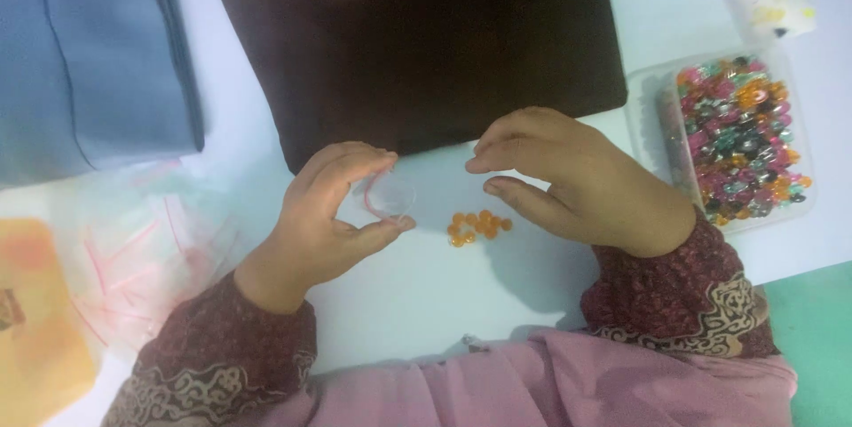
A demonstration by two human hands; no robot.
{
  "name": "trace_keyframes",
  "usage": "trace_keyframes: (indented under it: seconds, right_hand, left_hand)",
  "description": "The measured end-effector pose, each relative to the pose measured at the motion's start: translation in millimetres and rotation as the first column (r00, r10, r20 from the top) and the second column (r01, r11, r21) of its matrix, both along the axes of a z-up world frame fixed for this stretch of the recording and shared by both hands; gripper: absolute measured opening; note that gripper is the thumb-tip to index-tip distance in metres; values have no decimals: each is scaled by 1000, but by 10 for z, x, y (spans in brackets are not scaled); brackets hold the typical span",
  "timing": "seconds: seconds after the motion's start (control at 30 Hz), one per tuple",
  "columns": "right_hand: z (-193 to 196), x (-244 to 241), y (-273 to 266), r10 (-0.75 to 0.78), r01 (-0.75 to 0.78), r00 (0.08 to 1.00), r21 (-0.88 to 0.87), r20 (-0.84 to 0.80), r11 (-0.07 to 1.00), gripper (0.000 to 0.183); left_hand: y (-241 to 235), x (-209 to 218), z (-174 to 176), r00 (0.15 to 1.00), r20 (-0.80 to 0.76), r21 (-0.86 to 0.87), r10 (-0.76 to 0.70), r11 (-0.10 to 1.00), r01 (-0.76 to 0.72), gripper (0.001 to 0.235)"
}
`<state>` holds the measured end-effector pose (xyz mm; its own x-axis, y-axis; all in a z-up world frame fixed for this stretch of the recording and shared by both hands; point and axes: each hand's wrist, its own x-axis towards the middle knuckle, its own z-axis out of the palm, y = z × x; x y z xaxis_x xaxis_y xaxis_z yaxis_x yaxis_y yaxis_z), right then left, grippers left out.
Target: Bagging small beads into clear plastic zip-lock bags
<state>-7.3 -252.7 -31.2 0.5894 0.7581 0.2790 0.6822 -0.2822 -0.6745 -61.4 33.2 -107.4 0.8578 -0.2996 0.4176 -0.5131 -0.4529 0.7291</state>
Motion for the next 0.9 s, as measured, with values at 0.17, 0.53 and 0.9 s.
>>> trace_keyframes:
  seconds: [0.17,0.53,0.9]
  right_hand:
    - [-235,35,-50,-36,-55,985,-500,-171,864,27]
    - [-461,-149,44,-12,-168,973,-738,-232,653,32]
    - [-508,-280,92,-163,-90,933,-645,-322,759,17]
  left_hand:
    - [-41,18,-307,982,-176,33,-71,996,77,61]
    - [-32,36,-320,984,-163,23,-78,996,83,66]
    - [-59,-11,-293,993,-93,51,-74,996,79,63]
